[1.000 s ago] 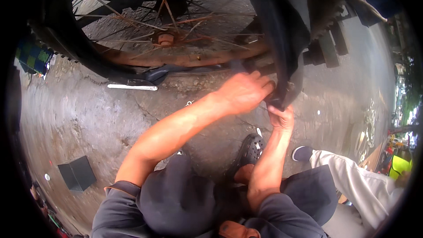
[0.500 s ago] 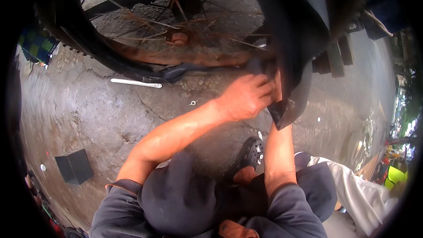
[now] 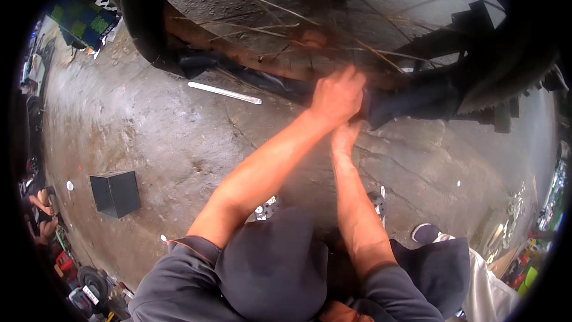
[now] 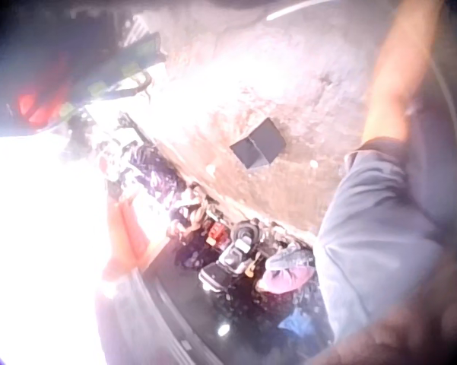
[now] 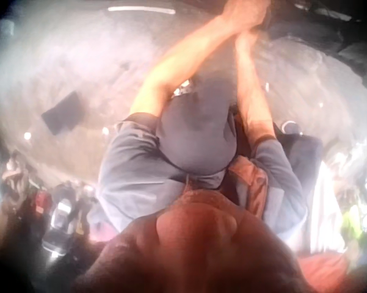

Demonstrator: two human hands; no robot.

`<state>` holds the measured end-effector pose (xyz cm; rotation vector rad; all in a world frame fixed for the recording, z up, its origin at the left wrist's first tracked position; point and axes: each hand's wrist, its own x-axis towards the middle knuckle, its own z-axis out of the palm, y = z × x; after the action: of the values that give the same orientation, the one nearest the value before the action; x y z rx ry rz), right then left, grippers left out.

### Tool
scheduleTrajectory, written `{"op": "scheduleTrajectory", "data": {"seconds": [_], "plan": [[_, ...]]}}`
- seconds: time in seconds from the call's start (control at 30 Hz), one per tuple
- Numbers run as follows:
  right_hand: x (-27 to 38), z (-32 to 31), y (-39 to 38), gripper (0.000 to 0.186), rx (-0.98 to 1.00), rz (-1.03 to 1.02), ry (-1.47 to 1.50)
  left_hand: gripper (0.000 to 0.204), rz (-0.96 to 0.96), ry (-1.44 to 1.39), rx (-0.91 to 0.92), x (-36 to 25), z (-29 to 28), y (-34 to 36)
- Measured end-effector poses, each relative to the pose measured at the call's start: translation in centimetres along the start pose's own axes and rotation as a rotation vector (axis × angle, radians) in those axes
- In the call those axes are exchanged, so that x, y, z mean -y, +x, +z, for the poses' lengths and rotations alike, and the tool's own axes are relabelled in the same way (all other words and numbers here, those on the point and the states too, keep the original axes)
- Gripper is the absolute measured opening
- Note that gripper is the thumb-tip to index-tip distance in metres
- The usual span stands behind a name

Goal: The person attaches a valve to an inner tube, inflates it with an air nozzle, and inserts the tube into a wheel rim. They then tuck the tire bead onto the rim by hand and using a metal tire tool.

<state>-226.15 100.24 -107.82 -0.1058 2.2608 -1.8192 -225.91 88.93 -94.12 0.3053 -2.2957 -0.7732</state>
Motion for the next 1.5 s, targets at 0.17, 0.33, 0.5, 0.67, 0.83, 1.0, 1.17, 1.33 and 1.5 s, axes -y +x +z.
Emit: {"op": "scheduleTrajectory", "data": {"seconds": [0.17, 0.33, 0.5, 0.67, 0.83, 1.0, 1.17, 1.33, 1.5], "plan": [[2.7, 1.4, -2.0, 0.044, 0.020, 0.191, 0.314, 0.014, -0.268, -0.071, 0.360, 1.0, 1.4, -1.7], [4.0, 1.6, -1.8, 0.053, 0.066, 0.167, 0.366, 0.031, -0.482, -0.163, 0.496, 2.9, 2.2, -1.3], [4.4, 1.4, -0.8, 0.048, 0.088, 0.233, 0.383, 0.041, -0.373, -0.172, 0.478, 4.3, -1.7, -2.4], [4.5, 1.3, -0.2, 0.039, 0.016, 0.381, 0.397, 0.051, -0.121, 0.349, 0.706, 7.3, -6.8, -3.8], [4.8, 1.6, -0.9, 0.038, 0.031, 0.370, 0.434, 0.058, -0.128, 0.390, 0.835, 7.7, -6.6, -5.2], [4.6, 2.5, -1.0, 0.034, 0.058, 0.425, 0.376, 0.067, -0.018, 0.300, 0.727, 8.2, -5.6, -6.1], [4.2, 1.9, -1.0, 0.038, 0.083, 0.502, 0.320, 0.066, -0.101, 0.411, 0.848, 9.2, -4.2, -5.5], [5.3, -4.6, -0.4, 0.035, -0.331, 0.446, 0.384, 0.066, -0.117, 0.518, 0.706, 9.5, -6.8, -6.0], [6.5, -7.5, 4.1, 0.064, -0.235, -0.129, 0.212, 0.071, -0.096, 0.351, 0.610, 6.8, -9.8, -5.8]]}}
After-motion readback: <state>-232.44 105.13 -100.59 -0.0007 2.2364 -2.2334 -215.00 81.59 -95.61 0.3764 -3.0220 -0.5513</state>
